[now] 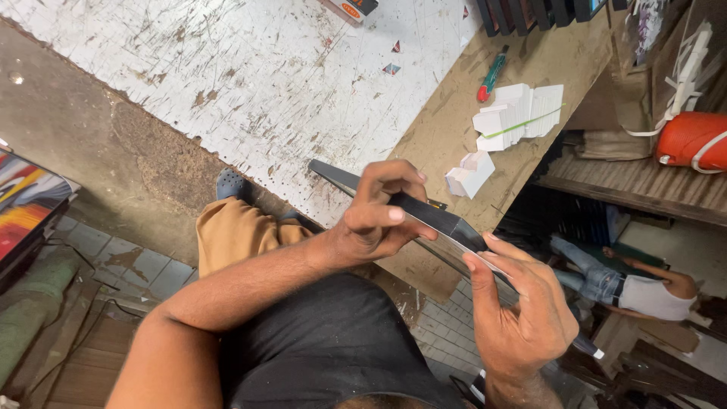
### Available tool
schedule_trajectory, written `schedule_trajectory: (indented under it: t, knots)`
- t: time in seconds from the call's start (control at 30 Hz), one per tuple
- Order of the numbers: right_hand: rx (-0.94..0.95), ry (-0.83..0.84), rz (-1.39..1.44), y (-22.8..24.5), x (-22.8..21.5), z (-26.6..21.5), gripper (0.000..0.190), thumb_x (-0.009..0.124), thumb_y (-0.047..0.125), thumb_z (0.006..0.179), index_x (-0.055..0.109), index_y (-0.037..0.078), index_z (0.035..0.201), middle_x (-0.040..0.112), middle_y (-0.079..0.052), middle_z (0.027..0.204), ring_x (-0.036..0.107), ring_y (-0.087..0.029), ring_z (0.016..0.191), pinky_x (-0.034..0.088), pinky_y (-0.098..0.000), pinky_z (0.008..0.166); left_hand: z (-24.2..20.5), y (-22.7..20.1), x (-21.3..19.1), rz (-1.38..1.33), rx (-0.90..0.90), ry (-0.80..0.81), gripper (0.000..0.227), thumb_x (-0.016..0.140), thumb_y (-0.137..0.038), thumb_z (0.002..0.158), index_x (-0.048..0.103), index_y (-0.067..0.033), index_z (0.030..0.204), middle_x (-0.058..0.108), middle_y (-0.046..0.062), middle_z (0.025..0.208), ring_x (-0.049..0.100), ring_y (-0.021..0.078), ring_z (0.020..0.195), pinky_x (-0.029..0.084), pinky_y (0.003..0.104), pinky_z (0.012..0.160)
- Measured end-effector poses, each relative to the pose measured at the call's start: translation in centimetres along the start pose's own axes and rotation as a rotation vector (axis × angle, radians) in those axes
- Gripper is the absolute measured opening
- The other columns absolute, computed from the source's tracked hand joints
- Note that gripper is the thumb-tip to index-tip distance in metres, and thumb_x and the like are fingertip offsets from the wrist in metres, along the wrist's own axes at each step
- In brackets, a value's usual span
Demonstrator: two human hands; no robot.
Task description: The person assembles picture frames by placing printed images into black frames, folding white cardboard backing over the edges, and securing the backing with a staple gun. The person repeatedly handles frames and backing pieces, stacking completed frames on the workbench.
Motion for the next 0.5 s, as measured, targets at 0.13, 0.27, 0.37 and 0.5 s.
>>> schedule_trajectory:
  t: [0.13,0.27,0.37,0.5]
  knots:
    - [0.008,0.026,-0.033,-0.2,0.1,0.0,0.024,0.084,0.002,0.091,0.065,-0.004,0.106,0.074,-0.017,0.106,0.077,-0.027,0.103,0.062,-0.0287,0.080,0.8,-1.1,-0.3,0.175,-0.062,0.014,0.041,0.084,-0.008,0.089,0.065,-0.0202,0.123,0.048,0.021,0.116,0.063,0.0219,0.101,0.061,0.035,0.082]
    - [0.018,0.055,0.009,0.0,-0.2,0.4,0.026,0.086,0.005,0.089,0.067,-0.001,0.106,0.072,-0.015,0.098,0.074,-0.022,0.092,0.060,-0.0273,0.077,1.7,-1.7,-1.0,0.148,-0.128,0.171,0.038,0.084,-0.015,0.092,0.069,-0.0122,0.127,0.068,0.008,0.123,0.070,0.0209,0.111,0.059,0.033,0.089]
    - [0.047,0.125,0.121,-0.9,0.1,1.1,0.027,0.085,0.009,0.082,0.071,-0.001,0.103,0.071,-0.015,0.093,0.070,-0.018,0.082,0.055,-0.0262,0.066,2.0,-2.2,-1.5,0.126,-0.173,0.280,0.041,0.081,-0.017,0.096,0.066,-0.0105,0.133,0.071,0.004,0.123,0.071,0.0192,0.112,0.059,0.031,0.091]
    - [0.254,0.435,0.482,-4.4,2.1,2.1,0.012,0.076,0.013,0.097,0.077,0.000,0.098,0.072,-0.009,0.088,0.064,-0.010,0.078,0.048,-0.0215,0.065,1.6,-3.4,-1.7,0.158,-0.239,0.360,0.044,0.079,-0.019,0.095,0.064,-0.0109,0.136,0.072,0.004,0.121,0.069,0.0197,0.108,0.058,0.035,0.094]
Point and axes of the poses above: each hand's wrist, its own z-axis towards the middle knuckle, its own x-axis out of the palm, y = z × x, the point moved 5 cm from there along z, towards the middle knuckle
